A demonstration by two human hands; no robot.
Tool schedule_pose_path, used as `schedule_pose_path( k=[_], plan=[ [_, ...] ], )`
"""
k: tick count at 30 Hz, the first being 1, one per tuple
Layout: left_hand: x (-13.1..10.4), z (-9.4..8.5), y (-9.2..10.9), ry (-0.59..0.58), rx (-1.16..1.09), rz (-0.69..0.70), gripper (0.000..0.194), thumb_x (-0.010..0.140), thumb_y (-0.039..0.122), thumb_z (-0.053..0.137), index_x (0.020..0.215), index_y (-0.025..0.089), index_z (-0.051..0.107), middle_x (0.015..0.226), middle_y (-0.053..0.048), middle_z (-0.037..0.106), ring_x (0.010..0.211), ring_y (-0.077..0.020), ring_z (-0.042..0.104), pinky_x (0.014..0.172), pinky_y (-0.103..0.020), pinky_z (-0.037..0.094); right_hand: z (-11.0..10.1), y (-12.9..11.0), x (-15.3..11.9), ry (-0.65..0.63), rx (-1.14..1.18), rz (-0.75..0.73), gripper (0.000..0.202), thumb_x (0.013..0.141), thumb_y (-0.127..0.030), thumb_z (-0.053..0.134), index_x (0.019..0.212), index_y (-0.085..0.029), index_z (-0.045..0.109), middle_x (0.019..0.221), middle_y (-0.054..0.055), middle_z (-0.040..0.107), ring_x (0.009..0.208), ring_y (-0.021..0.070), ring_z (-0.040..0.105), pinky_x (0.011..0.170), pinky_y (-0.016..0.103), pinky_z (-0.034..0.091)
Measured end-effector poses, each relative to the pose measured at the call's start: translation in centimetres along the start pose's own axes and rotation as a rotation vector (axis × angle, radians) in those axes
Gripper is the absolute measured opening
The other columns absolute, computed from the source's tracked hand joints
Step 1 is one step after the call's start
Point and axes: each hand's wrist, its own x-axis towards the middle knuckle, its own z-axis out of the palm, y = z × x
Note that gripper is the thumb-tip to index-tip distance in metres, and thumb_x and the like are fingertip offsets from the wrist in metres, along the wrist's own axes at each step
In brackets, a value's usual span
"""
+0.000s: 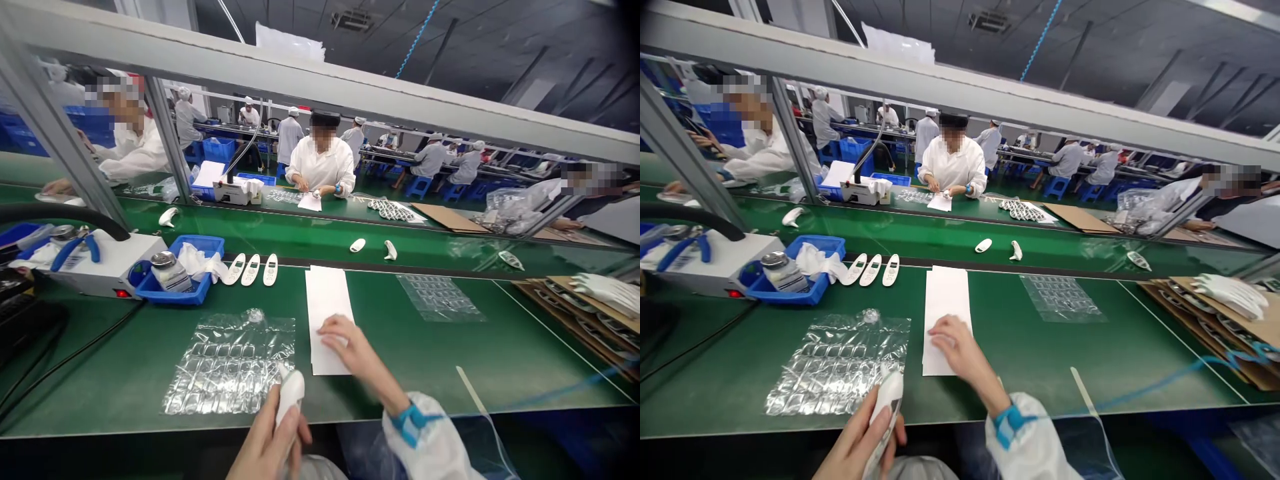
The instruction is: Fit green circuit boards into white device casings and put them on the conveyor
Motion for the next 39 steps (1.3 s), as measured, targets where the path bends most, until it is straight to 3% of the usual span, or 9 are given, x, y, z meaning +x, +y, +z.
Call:
schedule_pose_path(
  k=[3, 6, 9, 15, 17, 19, 22, 27, 39],
  plan=[
    [2.1, 2.5, 1.3, -0.041, -0.141, 0.087, 0.053, 0.073, 0.058, 0.067, 0.108, 0.019, 0.065, 0.096, -0.011, 0.072, 0.088, -0.0259, 0.068, 0.084, -0.034, 0.052, -2.3, 4.7, 2.6, 0.024, -0.057, 0.021, 0.013, 0.081, -0.024, 0.063, 0.083, -0.022, 0.075, 0.085, 0.006, 0.062, 0.085, 0.0219, 0.055, 0.082, 0.036, 0.042],
    [4.2, 3.9, 1.5, -0.005, -0.235, 0.089, 0.053, 0.073, 0.056, 0.068, 0.113, 0.021, 0.064, 0.116, -0.011, 0.069, 0.117, -0.0298, 0.058, 0.103, -0.038, 0.041, -2.2, 6.9, 3.4, 0.0, -0.045, 0.044, 0.009, 0.077, -0.02, 0.065, 0.077, -0.02, 0.074, 0.08, 0.005, 0.06, 0.082, 0.0204, 0.055, 0.077, 0.033, 0.043],
    [5.8, 4.3, 0.9, 0.046, -0.207, 0.058, 0.055, 0.075, 0.055, 0.067, 0.118, 0.022, 0.062, 0.12, -0.011, 0.067, 0.124, -0.0308, 0.051, 0.108, -0.042, 0.034, -1.4, 7.1, 3.4, 0.002, -0.04, 0.074, 0.008, 0.074, -0.015, 0.064, 0.07, -0.019, 0.07, 0.078, 0.003, 0.059, 0.082, 0.0195, 0.053, 0.079, 0.033, 0.04],
    [6.9, 4.2, 0.2, 0.105, -0.203, 0.048, 0.056, 0.073, 0.056, 0.067, 0.118, 0.023, 0.061, 0.124, -0.012, 0.065, 0.126, -0.0322, 0.049, 0.102, -0.04, 0.039, -1.7, 6.4, 3.3, 0.071, 0.052, 0.123, 0.007, 0.076, -0.018, 0.058, 0.07, -0.019, 0.058, 0.075, 0.0, 0.055, 0.078, 0.0174, 0.048, 0.077, 0.032, 0.036],
    [6.9, 3.9, 0.3, 0.077, -0.21, 0.024, 0.054, 0.074, 0.057, 0.066, 0.115, 0.021, 0.062, 0.117, -0.012, 0.068, 0.115, -0.0299, 0.058, 0.096, -0.037, 0.044, -2.1, 5.4, 3.0, 0.102, 0.125, 0.141, 0.011, 0.081, -0.025, 0.054, 0.071, -0.02, 0.053, 0.07, -0.001, 0.051, 0.07, 0.0158, 0.047, 0.07, 0.03, 0.037],
    [6.7, 3.6, 0.6, 0.005, -0.224, 0.015, 0.053, 0.077, 0.061, 0.06, 0.108, 0.018, 0.063, 0.096, -0.01, 0.073, 0.084, -0.024, 0.068, 0.078, -0.034, 0.051, -1.9, 3.5, 2.3, 0.114, 0.196, 0.156, 0.015, 0.084, -0.03, 0.051, 0.073, -0.02, 0.05, 0.066, -0.002, 0.048, 0.063, 0.0144, 0.045, 0.063, 0.028, 0.037],
    [6.1, 3.2, 1.2, -0.077, -0.276, 0.003, 0.056, 0.082, 0.067, 0.046, 0.088, 0.015, 0.064, 0.059, -0.002, 0.063, 0.046, -0.013, 0.051, 0.047, -0.025, 0.041, -0.6, -0.7, 0.6, 0.013, 0.34, 0.188, 0.014, 0.085, -0.029, 0.053, 0.074, -0.02, 0.051, 0.064, -0.003, 0.049, 0.058, 0.0131, 0.047, 0.058, 0.026, 0.039],
    [4.9, 3.1, 2.0, -0.054, -0.304, -0.029, 0.056, 0.085, 0.068, 0.039, 0.072, 0.016, 0.058, 0.044, 0.002, 0.051, 0.041, -0.0098, 0.042, 0.043, -0.021, 0.031, 2.1, -5.7, -1.2, -0.128, 0.39, 0.176, 0.012, 0.088, -0.019, 0.051, 0.076, -0.019, 0.052, 0.07, -0.003, 0.051, 0.059, 0.0113, 0.051, 0.058, 0.024, 0.04],
    [4.3, 2.5, 1.6, -0.005, -0.276, -0.04, 0.054, 0.085, 0.066, 0.04, 0.077, 0.016, 0.058, 0.046, 0.002, 0.051, 0.042, -0.0099, 0.042, 0.045, -0.022, 0.031, 3.6, -5.3, -0.8, -0.132, 0.308, 0.155, 0.011, 0.092, -0.018, 0.048, 0.081, -0.019, 0.052, 0.064, -0.005, 0.049, 0.054, 0.0094, 0.051, 0.054, 0.022, 0.039]
  ],
)
